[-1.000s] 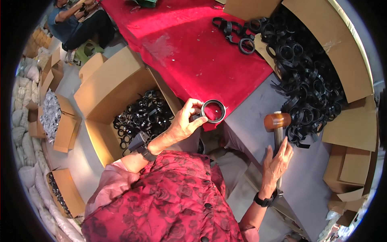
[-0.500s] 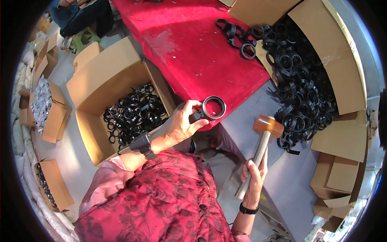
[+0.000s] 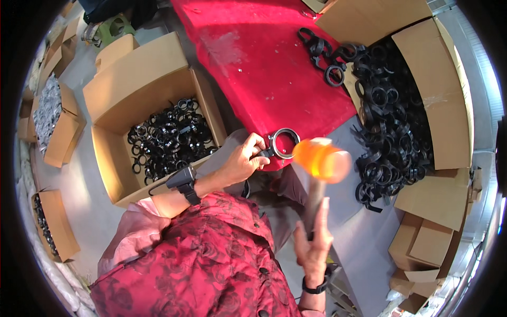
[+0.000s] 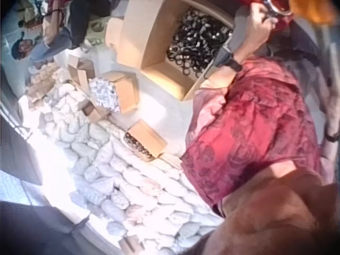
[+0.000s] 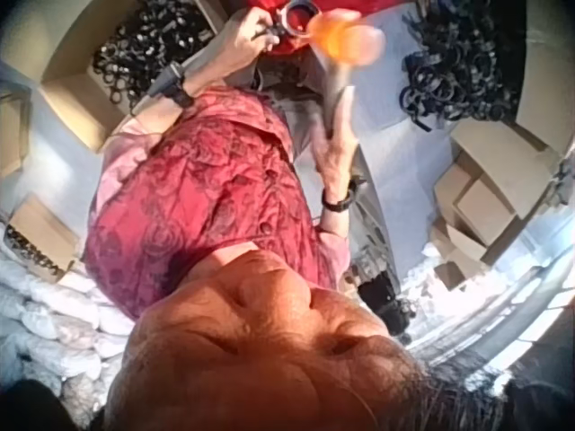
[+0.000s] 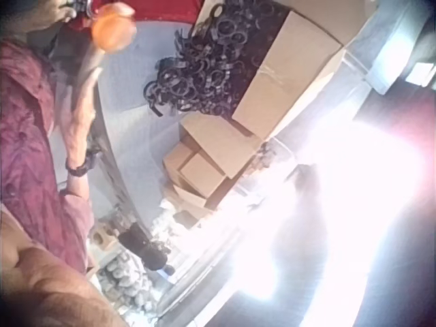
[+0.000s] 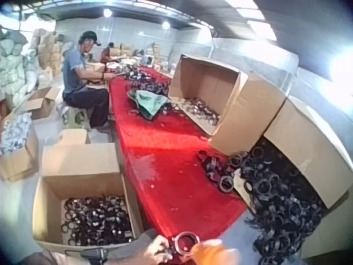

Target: Assembling metal rings into rubber housings using a mallet.

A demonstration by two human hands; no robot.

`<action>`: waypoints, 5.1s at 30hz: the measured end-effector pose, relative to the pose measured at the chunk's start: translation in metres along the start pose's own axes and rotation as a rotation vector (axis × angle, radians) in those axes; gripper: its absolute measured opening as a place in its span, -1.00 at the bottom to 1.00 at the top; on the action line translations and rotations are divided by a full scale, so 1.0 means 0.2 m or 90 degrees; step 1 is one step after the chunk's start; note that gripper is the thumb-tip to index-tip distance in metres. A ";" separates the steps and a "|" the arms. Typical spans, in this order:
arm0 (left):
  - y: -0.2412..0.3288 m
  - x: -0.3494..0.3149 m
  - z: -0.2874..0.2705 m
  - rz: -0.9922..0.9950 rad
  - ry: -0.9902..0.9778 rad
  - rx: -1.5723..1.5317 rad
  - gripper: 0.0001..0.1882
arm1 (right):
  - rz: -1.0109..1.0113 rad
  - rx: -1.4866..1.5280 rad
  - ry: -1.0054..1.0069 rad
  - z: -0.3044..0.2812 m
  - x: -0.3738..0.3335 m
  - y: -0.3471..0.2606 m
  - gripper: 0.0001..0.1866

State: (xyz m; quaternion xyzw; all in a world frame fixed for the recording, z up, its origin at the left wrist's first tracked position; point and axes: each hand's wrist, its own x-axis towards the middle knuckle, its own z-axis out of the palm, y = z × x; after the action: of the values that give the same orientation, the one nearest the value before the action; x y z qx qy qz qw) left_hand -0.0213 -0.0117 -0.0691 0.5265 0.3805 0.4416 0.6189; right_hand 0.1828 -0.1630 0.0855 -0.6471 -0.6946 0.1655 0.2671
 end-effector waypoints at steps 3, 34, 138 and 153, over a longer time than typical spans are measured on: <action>0.04 0.00 -0.03 0.047 -0.005 0.050 -0.65 | 0.018 -0.030 0.244 -0.08 0.03 -0.07 -0.10; 0.01 0.01 -0.08 0.009 -0.061 -0.031 -0.64 | 0.065 -0.015 0.069 -0.06 0.17 -0.04 -0.13; 0.39 0.43 0.31 0.307 -0.274 0.485 -0.75 | 0.173 -0.002 0.319 0.43 0.63 0.48 -0.41; 0.30 0.47 0.40 0.370 -0.253 0.492 -0.29 | 0.011 0.203 0.367 0.22 0.56 0.50 -0.14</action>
State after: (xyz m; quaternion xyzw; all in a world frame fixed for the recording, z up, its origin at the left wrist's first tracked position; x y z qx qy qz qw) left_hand 0.0756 0.0547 0.0013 0.8739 0.2293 0.3142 0.2917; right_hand 0.2368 -0.0375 0.0101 -0.6234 -0.5500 0.0847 0.5493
